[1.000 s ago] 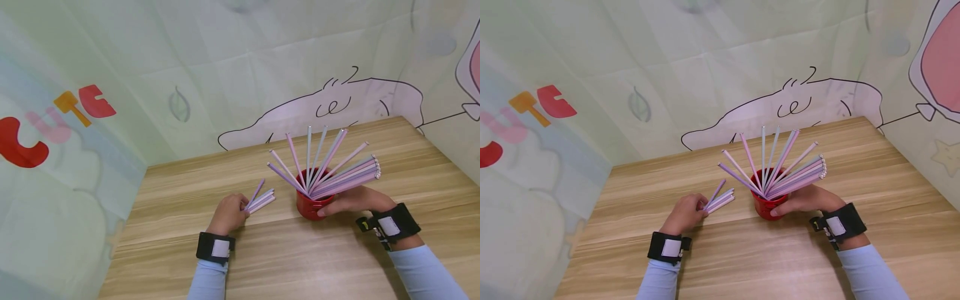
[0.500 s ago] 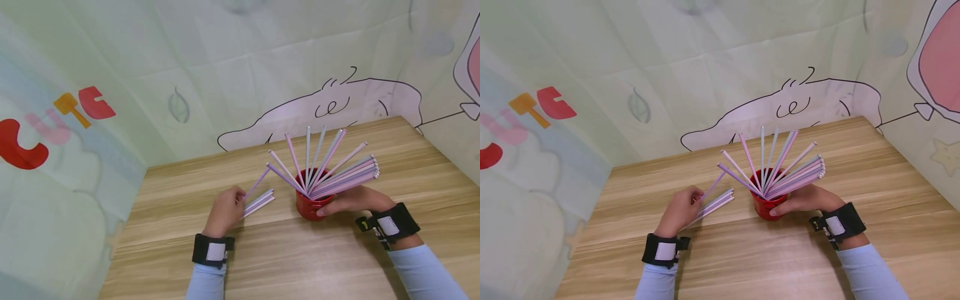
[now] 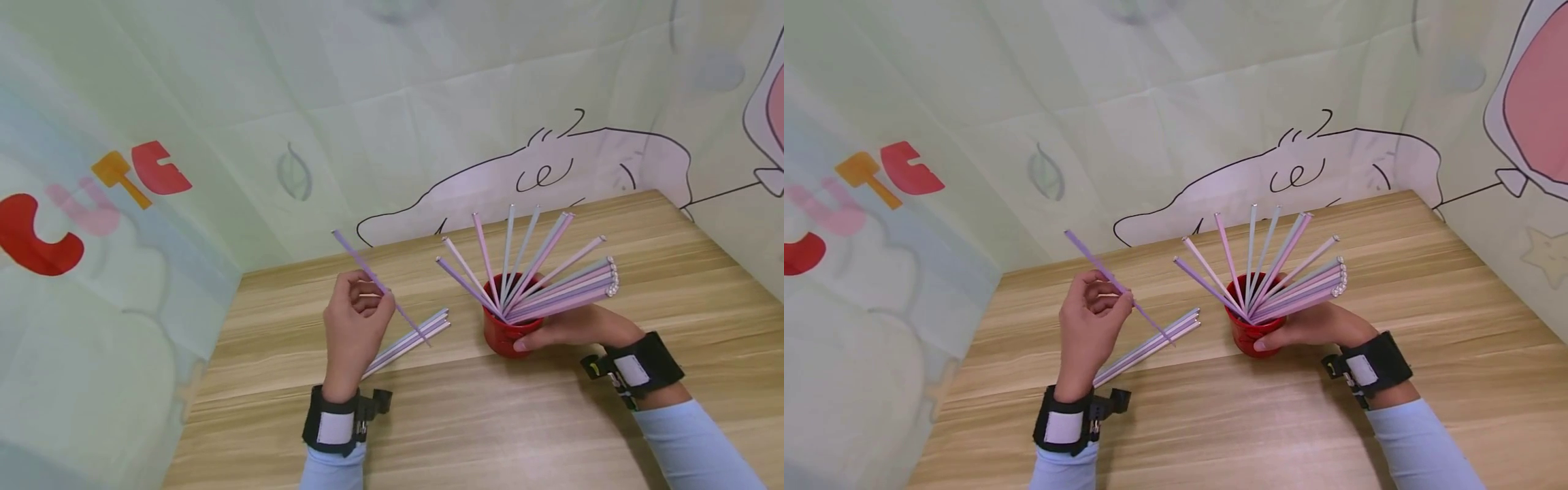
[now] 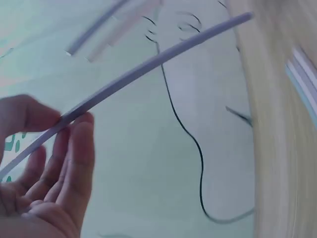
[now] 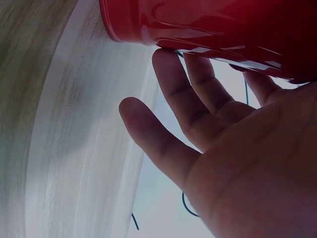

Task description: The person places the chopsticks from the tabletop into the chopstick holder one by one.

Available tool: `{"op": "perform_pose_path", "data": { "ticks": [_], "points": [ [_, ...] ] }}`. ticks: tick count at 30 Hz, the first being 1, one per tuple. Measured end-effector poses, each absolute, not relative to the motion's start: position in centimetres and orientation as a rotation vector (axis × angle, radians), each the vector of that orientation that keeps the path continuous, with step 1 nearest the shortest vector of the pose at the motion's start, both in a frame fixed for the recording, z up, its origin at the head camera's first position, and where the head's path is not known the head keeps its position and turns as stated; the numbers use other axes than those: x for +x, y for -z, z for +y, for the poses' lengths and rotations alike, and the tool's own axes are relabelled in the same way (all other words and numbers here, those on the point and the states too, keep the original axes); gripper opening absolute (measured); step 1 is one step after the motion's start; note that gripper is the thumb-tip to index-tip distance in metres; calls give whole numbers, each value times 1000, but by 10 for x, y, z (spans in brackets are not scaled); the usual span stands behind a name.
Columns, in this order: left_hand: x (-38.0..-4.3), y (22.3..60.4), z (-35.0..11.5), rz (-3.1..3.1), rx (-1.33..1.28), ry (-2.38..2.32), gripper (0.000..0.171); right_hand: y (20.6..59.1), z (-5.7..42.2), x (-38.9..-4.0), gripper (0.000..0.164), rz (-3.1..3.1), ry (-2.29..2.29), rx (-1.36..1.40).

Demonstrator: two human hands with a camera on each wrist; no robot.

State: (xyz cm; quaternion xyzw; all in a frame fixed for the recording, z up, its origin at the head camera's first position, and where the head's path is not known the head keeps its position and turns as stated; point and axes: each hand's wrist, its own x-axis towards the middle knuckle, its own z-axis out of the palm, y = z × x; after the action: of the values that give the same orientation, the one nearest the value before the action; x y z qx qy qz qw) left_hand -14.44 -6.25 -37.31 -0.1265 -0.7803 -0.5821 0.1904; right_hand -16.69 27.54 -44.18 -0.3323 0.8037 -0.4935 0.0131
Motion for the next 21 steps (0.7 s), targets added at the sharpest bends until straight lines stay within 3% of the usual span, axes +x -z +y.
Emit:
{"op": "perform_pose_path", "data": {
  "ticks": [7, 21],
  "points": [
    [-135, 363, -48, -1854, -453, 1963, 23, 441, 274, -168, 79, 2495, 1546, -1053],
    [-130, 373, -12, -1869, -656, 1901, 15, 442, 274, -167, 78, 2450, 1592, -1113]
  ]
}}
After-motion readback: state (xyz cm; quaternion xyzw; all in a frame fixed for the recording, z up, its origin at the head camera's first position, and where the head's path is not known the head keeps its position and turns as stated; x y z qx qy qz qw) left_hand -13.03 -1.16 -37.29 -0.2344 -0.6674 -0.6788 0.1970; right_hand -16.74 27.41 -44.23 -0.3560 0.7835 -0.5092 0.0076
